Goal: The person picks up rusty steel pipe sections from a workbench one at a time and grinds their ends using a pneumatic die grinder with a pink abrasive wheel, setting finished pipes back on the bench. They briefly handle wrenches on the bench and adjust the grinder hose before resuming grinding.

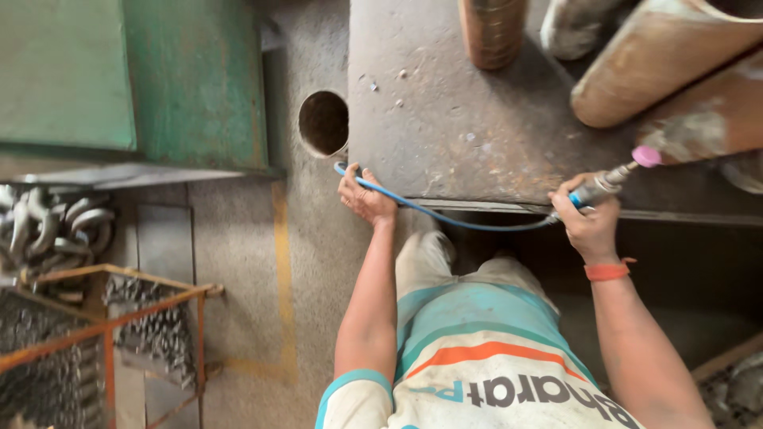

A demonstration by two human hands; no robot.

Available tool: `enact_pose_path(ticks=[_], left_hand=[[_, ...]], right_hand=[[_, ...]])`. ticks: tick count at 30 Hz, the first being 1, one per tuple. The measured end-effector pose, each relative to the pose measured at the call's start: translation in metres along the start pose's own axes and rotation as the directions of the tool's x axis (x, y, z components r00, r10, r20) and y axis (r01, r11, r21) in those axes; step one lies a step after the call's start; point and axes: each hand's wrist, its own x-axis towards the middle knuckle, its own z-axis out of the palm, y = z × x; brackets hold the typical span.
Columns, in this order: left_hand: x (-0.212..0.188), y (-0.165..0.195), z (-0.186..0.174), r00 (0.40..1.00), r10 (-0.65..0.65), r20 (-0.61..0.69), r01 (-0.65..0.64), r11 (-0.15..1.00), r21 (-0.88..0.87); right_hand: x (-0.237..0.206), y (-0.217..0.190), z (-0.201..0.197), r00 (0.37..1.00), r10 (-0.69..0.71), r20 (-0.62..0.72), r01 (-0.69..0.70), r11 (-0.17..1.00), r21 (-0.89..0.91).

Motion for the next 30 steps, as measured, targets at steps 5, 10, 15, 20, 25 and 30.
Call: enact_pose_path(ticks=[5, 10, 15, 20, 25, 30], left_hand=[[0.035, -0.01, -0.011, 0.855, 0.491, -0.165, -0.493, 0.869, 0.035], [0.121, 0.003, -0.012, 0.769, 0.639, 0.031, -0.638, 0.769, -0.028], [0.175, 0.062, -0.025, 0.561, 0.646, 0.517, -0.826, 0.474, 0.305], [0.058, 0.14, -0.03, 0.378, 0.875, 0.303, -0.78, 0.477, -0.406], [-0.066, 0.176, -0.02, 0.283, 0.713, 0.641, -0.626, 0.644, -0.44], [-0.104, 0.167, 0.001, 0.393, 0.805, 0.446, -0.835, 0.515, -0.194]], right_hand=[[-0.013, -0.028, 0.02, 0.957, 0.11, -0.27, -0.069, 0.985, 0.157], [-0.008, -0.058, 0.053, 0.732, 0.594, -0.333, -0.21, 0.663, 0.719], [0.021, -0.057, 0.099, 0.675, 0.675, -0.298, -0.229, 0.575, 0.785], [0.057, -0.051, 0.143, 0.701, 0.635, -0.324, -0.186, 0.602, 0.777], [0.012, -0.061, 0.097, 0.742, 0.67, -0.033, -0.462, 0.545, 0.7], [-0.061, -0.092, -0.04, 0.764, 0.64, 0.083, -0.6, 0.658, 0.454]])
